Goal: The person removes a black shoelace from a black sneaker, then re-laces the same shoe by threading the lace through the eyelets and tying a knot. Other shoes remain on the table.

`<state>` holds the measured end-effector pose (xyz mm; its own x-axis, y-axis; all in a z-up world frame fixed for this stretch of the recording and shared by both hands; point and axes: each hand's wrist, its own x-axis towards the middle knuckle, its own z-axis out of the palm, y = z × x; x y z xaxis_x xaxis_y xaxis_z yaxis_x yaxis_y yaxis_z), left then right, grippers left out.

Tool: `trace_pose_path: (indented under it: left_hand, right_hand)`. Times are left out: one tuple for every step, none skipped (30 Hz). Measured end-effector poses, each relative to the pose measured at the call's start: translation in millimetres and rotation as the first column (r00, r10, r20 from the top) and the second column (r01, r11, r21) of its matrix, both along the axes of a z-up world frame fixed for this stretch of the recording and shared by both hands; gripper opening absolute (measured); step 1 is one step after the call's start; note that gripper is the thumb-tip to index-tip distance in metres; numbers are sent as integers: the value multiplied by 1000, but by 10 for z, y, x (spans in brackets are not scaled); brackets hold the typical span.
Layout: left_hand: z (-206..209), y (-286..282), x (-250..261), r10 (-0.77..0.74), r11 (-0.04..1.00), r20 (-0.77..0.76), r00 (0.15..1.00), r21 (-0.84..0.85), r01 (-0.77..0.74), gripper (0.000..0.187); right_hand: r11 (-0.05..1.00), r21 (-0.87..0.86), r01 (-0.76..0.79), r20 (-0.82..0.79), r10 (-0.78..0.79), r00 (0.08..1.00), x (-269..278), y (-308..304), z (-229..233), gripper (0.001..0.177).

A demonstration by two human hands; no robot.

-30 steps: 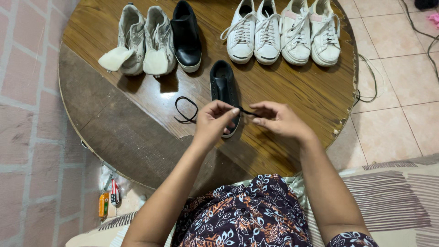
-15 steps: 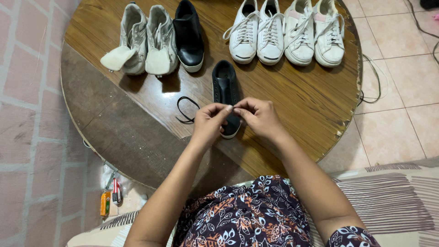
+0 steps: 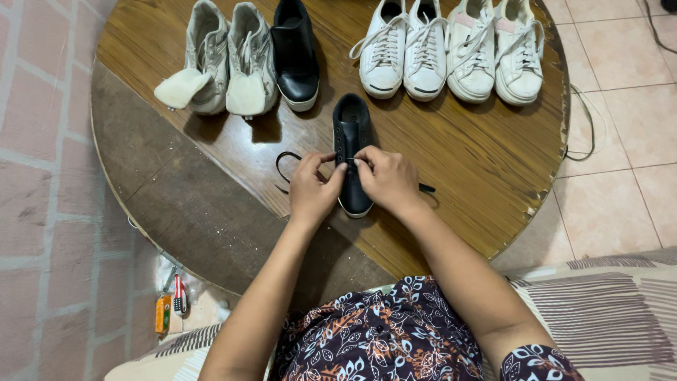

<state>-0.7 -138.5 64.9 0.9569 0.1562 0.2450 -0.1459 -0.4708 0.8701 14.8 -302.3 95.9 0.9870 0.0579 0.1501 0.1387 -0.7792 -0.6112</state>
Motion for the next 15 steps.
trace_pose_path:
  left_hand:
    - [9, -18, -8, 11, 1000, 12, 1000, 26, -11, 30]
    - [15, -26, -7, 13, 999, 64, 998, 41, -15, 29]
    - [15, -30, -8, 15, 998, 115, 993, 57, -21, 29]
    - [12, -29, -11, 16, 997, 165, 986, 73, -28, 28]
    - [9, -24, -14, 20, 999, 138, 990, 45, -27, 28]
    - [3, -23, -19, 24, 999, 110, 994, 18, -26, 27]
    - [-4, -28, -22, 25, 1000, 82, 996, -10, -25, 26]
    - [-13, -33, -25, 32, 999, 55, 998, -37, -30, 25]
    - [-23, -35, -27, 38, 997, 28, 999, -63, -36, 24]
    - [-34, -32, -30, 43, 995, 0, 999, -90, -42, 23]
    - [-44, -30, -26, 36, 994, 18, 999, -105, -34, 23]
    - [-55, -30, -21, 30, 993, 36, 999, -119, -25, 22]
    - [-65, -28, -23, 24, 991, 53, 998, -134, -16, 22]
    - [-75, -24, -28, 19, 991, 53, 998, -135, -12, 22]
    - [-81, -21, -27, 14, 991, 54, 998, -135, -6, 22]
  right_hand:
    - [1000, -18, -7, 17, 7, 1000, 2, 18, 3, 15]
    - [999, -36, -13, 35, 14, 999, 5, 33, 2, 15]
    - [998, -53, -21, 51, 24, 998, 7, 46, -5, 14]
    - [999, -36, -22, 44, 24, 999, 12, 53, -14, 14]
    - [999, -20, -25, 39, 25, 999, 24, 61, -22, 14]
    - [1000, -3, -27, 34, 27, 999, 33, 67, -32, 14]
    - [999, 34, -12, -18, 13, 1000, 35, 72, -43, 15]
    - [998, 70, 5, -71, 0, 997, 35, 81, -56, 15]
    - [994, 105, 24, -124, -11, 992, 34, 92, -69, 16]
    - [989, 140, 43, -137, -24, 990, 34, 105, -81, 16]
    - [983, 174, 62, -149, -36, 988, 39, 121, -90, 16]
    - [975, 208, 81, -161, -47, 986, 41, 132, -97, 16]
    - [972, 217, 87, -171, -50, 984, 42, 139, -103, 16]
    - [970, 226, 94, -180, -53, 982, 44, 145, -106, 16]
    - [967, 235, 101, -189, -56, 980, 45, 148, -107, 16]
